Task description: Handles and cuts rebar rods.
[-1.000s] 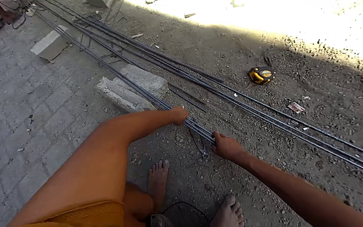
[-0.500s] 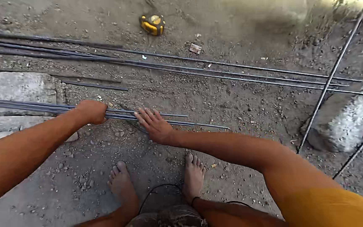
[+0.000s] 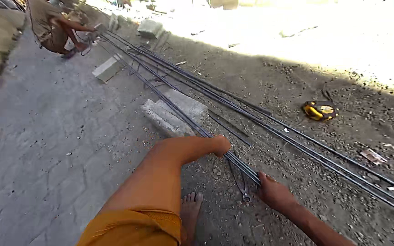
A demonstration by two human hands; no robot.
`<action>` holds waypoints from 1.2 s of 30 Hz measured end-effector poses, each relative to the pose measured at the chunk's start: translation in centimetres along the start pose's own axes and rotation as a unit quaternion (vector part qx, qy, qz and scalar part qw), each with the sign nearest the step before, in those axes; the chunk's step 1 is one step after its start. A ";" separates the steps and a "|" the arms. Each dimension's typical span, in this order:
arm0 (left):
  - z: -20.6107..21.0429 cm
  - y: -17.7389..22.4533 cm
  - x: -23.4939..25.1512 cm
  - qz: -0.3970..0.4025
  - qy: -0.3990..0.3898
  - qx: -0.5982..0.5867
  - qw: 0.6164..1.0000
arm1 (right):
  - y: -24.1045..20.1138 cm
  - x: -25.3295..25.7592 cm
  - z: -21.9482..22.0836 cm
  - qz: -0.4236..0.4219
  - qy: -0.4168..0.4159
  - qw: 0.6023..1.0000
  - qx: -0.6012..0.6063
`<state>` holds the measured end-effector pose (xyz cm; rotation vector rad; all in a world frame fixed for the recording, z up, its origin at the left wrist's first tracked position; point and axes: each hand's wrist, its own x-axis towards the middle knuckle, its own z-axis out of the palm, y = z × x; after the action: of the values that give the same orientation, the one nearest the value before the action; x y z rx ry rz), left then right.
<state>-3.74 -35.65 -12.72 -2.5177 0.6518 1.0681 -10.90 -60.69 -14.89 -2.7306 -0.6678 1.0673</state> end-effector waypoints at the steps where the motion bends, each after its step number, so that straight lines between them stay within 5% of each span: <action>1: -0.1 0.1 -0.2 -0.003 -0.007 0.002 1.000 | 0.0 0.1 0.0 -0.001 -0.002 1.000 0.000; 36: -0.3 0.3 -0.1 -0.008 -0.021 0.016 1.000 | 0.1 0.1 -0.3 -0.002 -0.019 1.000 -0.002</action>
<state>-3.80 -35.99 -12.52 -2.4616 0.6321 1.0945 -10.61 -60.69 -14.74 -2.7177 -0.6815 1.1206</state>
